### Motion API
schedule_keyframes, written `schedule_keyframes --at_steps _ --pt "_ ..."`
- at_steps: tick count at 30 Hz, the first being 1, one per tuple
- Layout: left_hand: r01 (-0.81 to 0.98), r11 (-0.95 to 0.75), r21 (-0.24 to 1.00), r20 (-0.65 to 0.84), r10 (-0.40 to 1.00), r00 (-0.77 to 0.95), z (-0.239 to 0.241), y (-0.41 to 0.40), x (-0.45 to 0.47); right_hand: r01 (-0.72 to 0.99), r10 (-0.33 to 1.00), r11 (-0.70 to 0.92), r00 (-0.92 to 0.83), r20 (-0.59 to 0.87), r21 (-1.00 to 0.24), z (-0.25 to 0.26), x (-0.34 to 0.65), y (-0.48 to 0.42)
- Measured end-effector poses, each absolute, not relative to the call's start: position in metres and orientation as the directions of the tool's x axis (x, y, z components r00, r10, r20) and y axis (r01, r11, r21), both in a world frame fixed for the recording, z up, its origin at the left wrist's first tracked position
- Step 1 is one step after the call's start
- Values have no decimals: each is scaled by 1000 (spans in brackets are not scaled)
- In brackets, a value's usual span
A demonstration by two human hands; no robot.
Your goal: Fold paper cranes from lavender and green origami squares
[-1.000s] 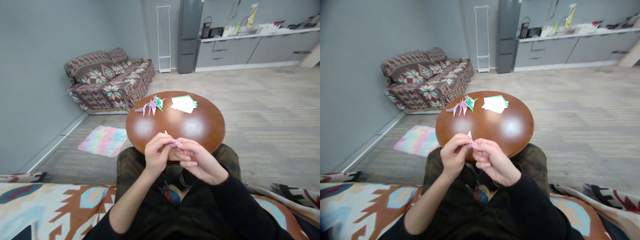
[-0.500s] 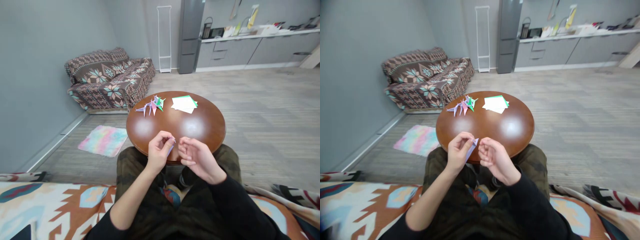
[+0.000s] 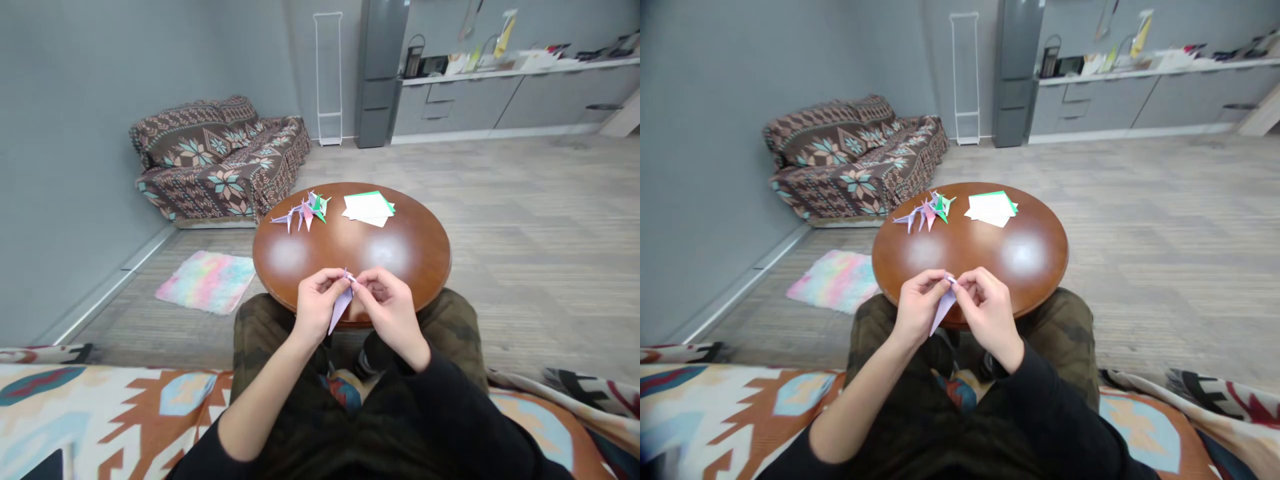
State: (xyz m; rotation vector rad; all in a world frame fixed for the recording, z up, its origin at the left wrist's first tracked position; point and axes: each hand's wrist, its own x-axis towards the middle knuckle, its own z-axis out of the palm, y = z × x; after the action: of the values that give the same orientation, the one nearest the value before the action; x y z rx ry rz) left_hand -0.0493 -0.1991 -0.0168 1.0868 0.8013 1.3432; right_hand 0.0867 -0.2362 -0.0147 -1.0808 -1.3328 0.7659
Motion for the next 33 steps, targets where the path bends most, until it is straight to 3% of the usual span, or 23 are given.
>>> schedule_keyframes --at_steps 7,20,29,33 --pt "-233 -90 968 132 977 170 -19 -198 -54 291 834 463 178 523 -837 -12 96 -233" --pt "-164 -65 984 98 974 204 -12 -196 -59 -56 988 144 -41 147 -988 -11 102 -221" --pt "-161 -53 985 89 970 225 -14 -195 -59 86 969 243 19 246 -966 -19 102 -217" --pt "-138 -48 989 80 967 242 -13 -196 -59 16 975 220 -15 220 -975 -19 103 -215"
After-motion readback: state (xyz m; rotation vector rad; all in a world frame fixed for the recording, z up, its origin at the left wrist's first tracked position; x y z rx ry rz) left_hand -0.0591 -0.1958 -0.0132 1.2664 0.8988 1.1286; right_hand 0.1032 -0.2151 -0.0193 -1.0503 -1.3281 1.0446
